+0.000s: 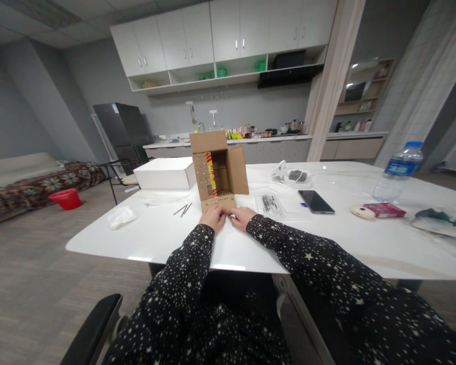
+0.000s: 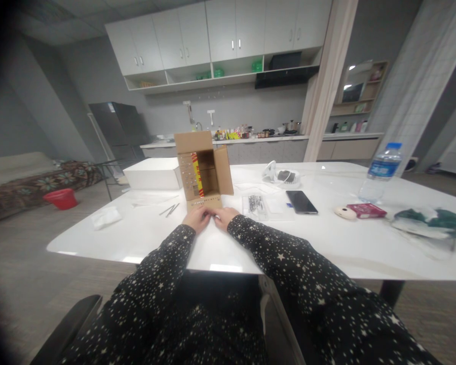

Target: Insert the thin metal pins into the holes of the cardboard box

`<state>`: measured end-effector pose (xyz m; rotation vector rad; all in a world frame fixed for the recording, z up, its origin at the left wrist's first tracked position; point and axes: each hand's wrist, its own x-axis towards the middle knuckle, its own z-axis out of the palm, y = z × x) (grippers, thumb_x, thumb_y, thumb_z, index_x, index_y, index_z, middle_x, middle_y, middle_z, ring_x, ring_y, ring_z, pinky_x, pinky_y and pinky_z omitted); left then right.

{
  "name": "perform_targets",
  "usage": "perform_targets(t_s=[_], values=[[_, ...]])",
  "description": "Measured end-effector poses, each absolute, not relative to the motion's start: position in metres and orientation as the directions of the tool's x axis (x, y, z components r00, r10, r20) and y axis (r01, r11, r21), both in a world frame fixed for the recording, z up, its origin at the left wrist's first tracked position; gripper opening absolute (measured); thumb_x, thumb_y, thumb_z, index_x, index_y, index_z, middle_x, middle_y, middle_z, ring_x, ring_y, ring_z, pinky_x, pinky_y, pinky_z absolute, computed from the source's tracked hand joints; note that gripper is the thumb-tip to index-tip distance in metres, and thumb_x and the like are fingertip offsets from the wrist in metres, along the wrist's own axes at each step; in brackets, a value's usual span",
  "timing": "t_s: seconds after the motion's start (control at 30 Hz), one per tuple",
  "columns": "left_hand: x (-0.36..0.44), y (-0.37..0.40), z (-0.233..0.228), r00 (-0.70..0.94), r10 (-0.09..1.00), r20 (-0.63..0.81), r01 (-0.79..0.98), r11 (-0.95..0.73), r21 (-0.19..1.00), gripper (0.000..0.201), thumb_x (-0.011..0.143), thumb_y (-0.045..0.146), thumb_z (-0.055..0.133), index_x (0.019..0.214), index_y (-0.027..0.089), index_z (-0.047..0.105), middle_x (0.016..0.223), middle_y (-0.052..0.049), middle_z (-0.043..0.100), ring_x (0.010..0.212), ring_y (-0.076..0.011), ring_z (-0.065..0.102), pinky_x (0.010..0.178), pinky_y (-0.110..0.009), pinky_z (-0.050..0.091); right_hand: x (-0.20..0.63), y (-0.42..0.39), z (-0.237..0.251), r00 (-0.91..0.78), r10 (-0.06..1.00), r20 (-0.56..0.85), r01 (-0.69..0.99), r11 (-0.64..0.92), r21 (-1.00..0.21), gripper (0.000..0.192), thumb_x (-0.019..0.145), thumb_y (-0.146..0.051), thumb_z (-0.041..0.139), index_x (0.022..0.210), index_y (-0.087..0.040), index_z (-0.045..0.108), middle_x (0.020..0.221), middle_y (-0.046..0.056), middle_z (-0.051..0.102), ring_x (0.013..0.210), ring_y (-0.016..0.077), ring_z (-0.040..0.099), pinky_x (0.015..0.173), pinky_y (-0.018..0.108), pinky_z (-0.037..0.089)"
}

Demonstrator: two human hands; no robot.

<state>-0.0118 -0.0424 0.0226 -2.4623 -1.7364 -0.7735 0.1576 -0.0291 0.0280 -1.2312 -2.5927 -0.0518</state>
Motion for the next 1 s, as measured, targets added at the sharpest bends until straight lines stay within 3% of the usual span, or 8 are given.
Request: perform_targets(t_s=[1.0], values=[[-0.0133,-0.0424,0.0215,0.232,0.88,0.414,0.905,-0.351,0.239,0.018,0.078,0.022,0.05,0.089,0.019,0.064,0.092,-0.006,0.065,0.088,-0.0198,0.059,0.082,-0.033,0.047,0.157,-0.0284,0.0276,-0.599,0.757,0.261,0.767,0.636,-0.085,0.03,0.088,-0.028,0.043,0.112,-0.024,0.061,0.097,0.005,0.07,0.086,0.0196,0.063,0.075,0.028,0.043]])
